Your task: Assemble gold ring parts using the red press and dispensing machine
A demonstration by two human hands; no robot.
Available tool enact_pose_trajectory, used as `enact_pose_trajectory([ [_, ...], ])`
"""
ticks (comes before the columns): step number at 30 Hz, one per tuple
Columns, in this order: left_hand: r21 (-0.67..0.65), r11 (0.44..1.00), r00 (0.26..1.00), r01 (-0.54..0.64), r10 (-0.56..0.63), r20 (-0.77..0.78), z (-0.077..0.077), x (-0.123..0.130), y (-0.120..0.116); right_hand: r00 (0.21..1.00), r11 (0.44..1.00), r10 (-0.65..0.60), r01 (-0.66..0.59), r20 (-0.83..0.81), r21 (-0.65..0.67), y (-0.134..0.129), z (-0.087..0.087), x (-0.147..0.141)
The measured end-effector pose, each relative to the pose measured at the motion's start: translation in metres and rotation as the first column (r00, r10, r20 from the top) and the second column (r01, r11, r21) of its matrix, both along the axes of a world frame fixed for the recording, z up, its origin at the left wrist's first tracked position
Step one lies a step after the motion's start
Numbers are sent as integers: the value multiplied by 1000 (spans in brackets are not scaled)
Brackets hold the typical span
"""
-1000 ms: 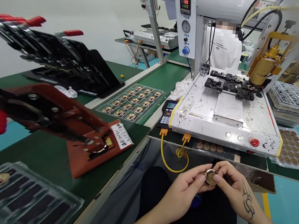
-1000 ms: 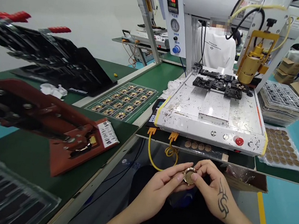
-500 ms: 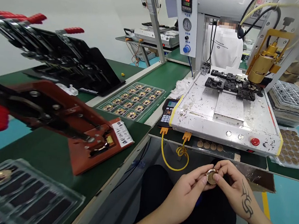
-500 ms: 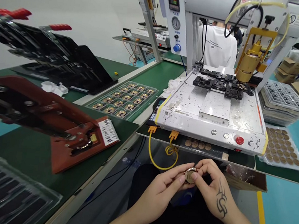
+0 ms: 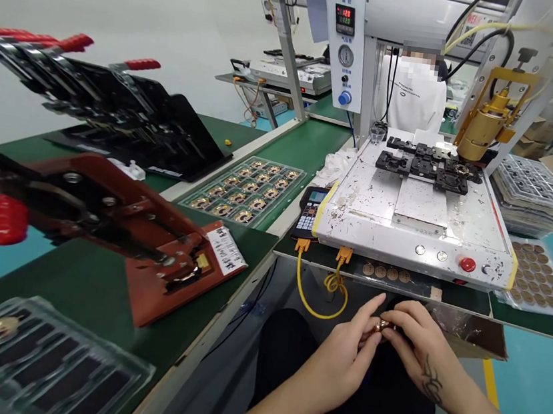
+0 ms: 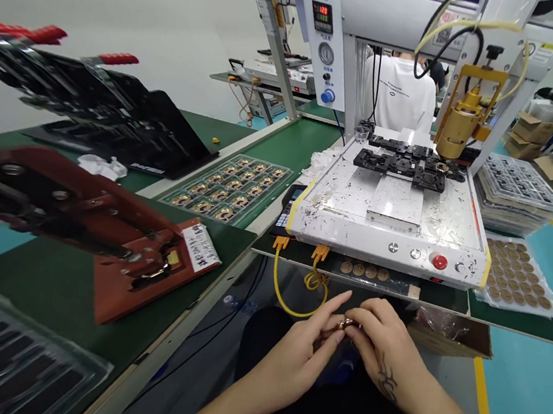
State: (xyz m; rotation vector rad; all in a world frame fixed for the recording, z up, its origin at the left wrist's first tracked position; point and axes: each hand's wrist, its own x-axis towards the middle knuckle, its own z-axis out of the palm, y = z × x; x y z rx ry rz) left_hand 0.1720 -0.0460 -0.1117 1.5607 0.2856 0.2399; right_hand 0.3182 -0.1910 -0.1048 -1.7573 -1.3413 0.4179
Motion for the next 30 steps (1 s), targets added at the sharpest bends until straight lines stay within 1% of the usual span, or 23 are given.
enact_pose_trajectory([
  [1, -5, 1000, 1000, 5, -5, 3, 4, 0, 4, 1000, 999, 31, -31, -3, 16, 2, 2, 1],
  [2, -39, 999, 1000, -12, 13, 15, 9, 1, 8, 999, 999, 25, -24, -28, 34, 4, 3, 2],
  [3, -94, 994, 998, -48, 51, 29, 12, 1, 12, 997, 999, -5, 9, -80, 45, 7, 3, 3],
  [5, -208, 970, 990, -127, 137, 33, 16, 2, 16, 961, 994, -87, 100, -262, 36, 13, 1, 2],
  [7, -254, 952, 984, -169, 176, 5, 17, 3, 17, 876, 988, -140, 157, -462, -2, 18, -2, 0],
  [9, -240, 954, 984, -178, 177, -25, 17, 2, 15, 794, 986, -142, 164, -591, -16, 23, -6, -4],
  [10, -223, 958, 983, -183, 181, -32, 17, 1, 14, 772, 987, -137, 163, -621, -15, 25, -8, -6],
  [12, -184, 962, 980, -200, 197, -33, 17, -2, 12, 759, 987, -127, 160, -639, -6, 28, -8, -10],
  [14, -148, 965, 977, -215, 213, -28, 20, -4, 11, 769, 988, -117, 156, -628, 7, 30, -6, -13],
  [19, -69, 968, 971, -241, 240, -21, 27, -12, 12, 824, 995, -76, 101, -562, 14, 32, 0, -18],
  [22, -35, 964, 964, -264, 263, -23, 27, -14, 15, 886, 998, -38, 61, -462, 34, 33, -1, -15],
  [24, -13, 961, 961, -277, 277, -18, 25, -15, 16, 949, 997, 33, -10, -314, 74, 34, 0, -10],
  [26, 25, 952, 953, -304, 304, -8, 22, -17, 15, 982, 984, 153, -141, -111, 107, 37, 2, -5],
  [28, 85, 934, 938, -346, 348, 3, 24, -22, 15, 964, 958, 252, -261, 88, 122, 43, 5, -1],
  [29, 126, 926, 934, -356, 358, 7, 28, -25, 17, 947, 945, 270, -296, 176, 137, 47, 7, 1],
  [30, 178, 923, 939, -340, 343, 11, 35, -31, 22, 928, 934, 272, -318, 254, 160, 52, 7, 2],
])
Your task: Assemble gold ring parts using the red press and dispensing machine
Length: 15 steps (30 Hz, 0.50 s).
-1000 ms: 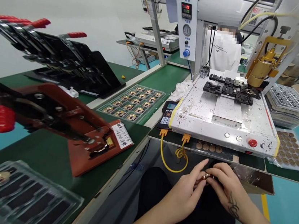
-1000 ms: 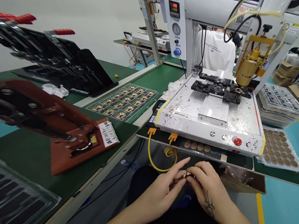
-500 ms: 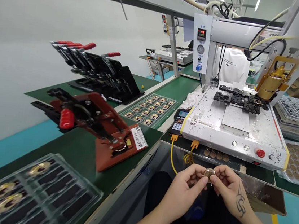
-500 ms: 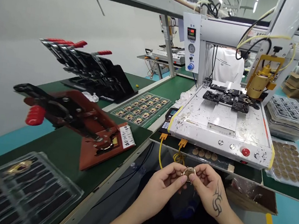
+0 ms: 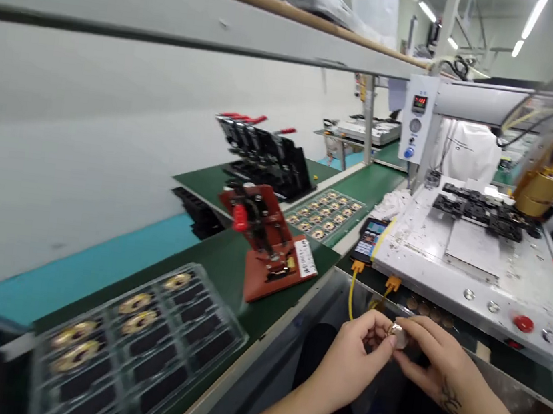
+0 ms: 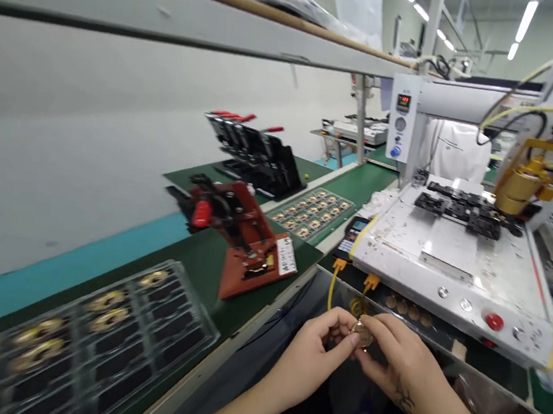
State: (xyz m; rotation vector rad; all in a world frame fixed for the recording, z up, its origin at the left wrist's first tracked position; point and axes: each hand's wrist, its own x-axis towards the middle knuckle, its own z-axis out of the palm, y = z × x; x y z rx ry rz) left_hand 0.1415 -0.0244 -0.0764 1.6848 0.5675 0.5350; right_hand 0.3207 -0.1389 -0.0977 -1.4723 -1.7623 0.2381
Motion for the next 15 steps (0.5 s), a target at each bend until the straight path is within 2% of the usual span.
enact_pose_trajectory([
  [3, 247, 965, 996, 85, -75, -49, 39, -26, 28, 991, 989, -6, -14, 133, 146, 21, 1, 3],
  [4, 354, 933, 998, 59, -47, -44, 55, -38, 42, 990, 986, -10, -15, 144, 167, 30, 2, 3],
  [5, 463, 886, 999, -25, 31, -7, 71, -50, 58, 990, 984, -10, -15, 137, 175, 38, 5, 3],
  [6, 558, 814, 986, -162, 147, 72, 86, -62, 76, 993, 984, -8, -13, 114, 180, 46, 8, 2],
  [8, 698, 608, 923, -378, 308, 231, 106, -83, 113, 999, 985, 3, -12, 50, 174, 60, 16, 0],
  [9, 750, 519, 904, -411, 337, 262, 110, -90, 131, 1000, 985, 7, -11, 21, 175, 66, 20, -2],
  [10, 800, 457, 908, -390, 337, 250, 111, -96, 147, 1000, 985, 11, -11, -2, 173, 71, 23, -4],
  [11, 842, 421, 923, -338, 324, 208, 109, -100, 160, 1000, 986, 13, -9, -20, 168, 75, 25, -6],
  [13, 888, 397, 949, -233, 291, 119, 103, -103, 178, 999, 987, 11, -2, -52, 164, 84, 26, -11],
  [15, 886, 399, 950, -236, 288, 123, 103, -101, 185, 995, 987, 7, 10, -104, 162, 95, 23, -16],
])
